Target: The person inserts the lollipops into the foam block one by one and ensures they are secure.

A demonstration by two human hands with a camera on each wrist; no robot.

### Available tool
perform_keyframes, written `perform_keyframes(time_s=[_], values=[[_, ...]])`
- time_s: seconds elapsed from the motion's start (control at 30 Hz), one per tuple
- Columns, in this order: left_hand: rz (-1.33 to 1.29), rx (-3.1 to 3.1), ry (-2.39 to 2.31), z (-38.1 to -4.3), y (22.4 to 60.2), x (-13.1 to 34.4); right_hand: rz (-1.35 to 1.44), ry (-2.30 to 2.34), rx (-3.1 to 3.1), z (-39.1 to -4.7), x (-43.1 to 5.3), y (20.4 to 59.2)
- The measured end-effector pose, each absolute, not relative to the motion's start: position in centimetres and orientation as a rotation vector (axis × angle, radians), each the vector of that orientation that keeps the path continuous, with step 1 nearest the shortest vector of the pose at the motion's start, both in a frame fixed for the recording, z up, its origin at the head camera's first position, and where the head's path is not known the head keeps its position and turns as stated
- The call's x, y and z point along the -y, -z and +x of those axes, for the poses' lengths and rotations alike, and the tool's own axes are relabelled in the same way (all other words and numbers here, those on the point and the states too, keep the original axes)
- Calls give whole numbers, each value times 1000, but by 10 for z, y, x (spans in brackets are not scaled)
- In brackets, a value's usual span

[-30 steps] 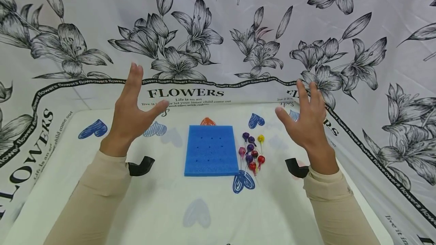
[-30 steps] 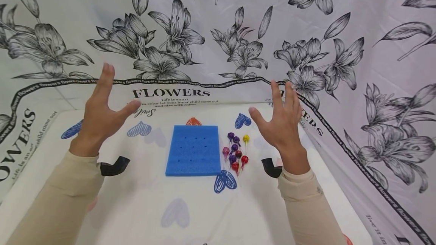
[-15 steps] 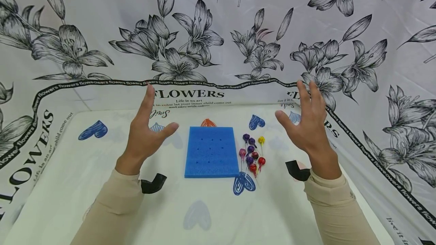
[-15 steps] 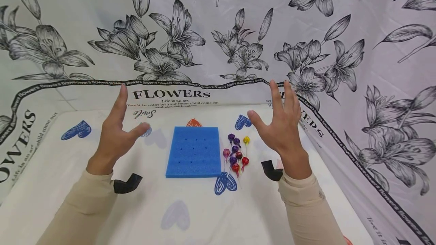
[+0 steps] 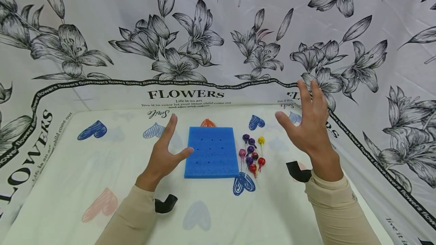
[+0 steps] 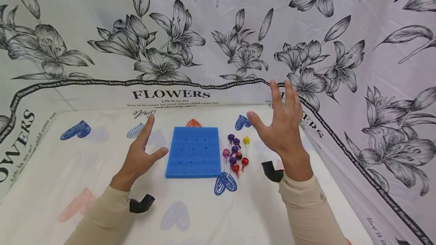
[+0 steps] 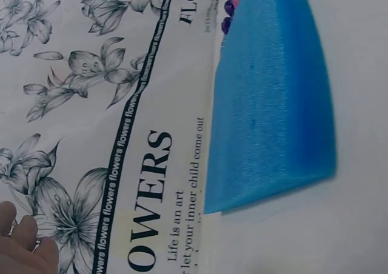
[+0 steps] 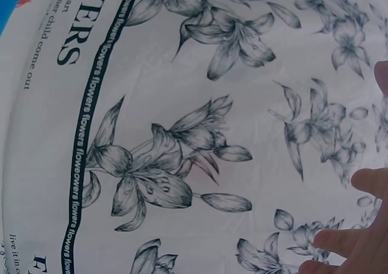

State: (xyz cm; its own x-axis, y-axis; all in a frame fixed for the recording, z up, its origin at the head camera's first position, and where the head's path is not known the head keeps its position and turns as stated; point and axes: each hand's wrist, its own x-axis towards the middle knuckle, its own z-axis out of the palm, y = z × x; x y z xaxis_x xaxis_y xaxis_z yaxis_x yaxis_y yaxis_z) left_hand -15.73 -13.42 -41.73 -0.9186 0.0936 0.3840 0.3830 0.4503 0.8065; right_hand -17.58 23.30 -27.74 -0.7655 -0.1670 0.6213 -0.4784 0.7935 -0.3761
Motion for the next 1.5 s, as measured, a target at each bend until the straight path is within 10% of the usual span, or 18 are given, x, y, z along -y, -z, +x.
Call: perform_keyframes(time_s=[1.5], values=[[-442, 2796, 1532, -164, 507, 119, 463, -633, 2482, -178, -229, 278]])
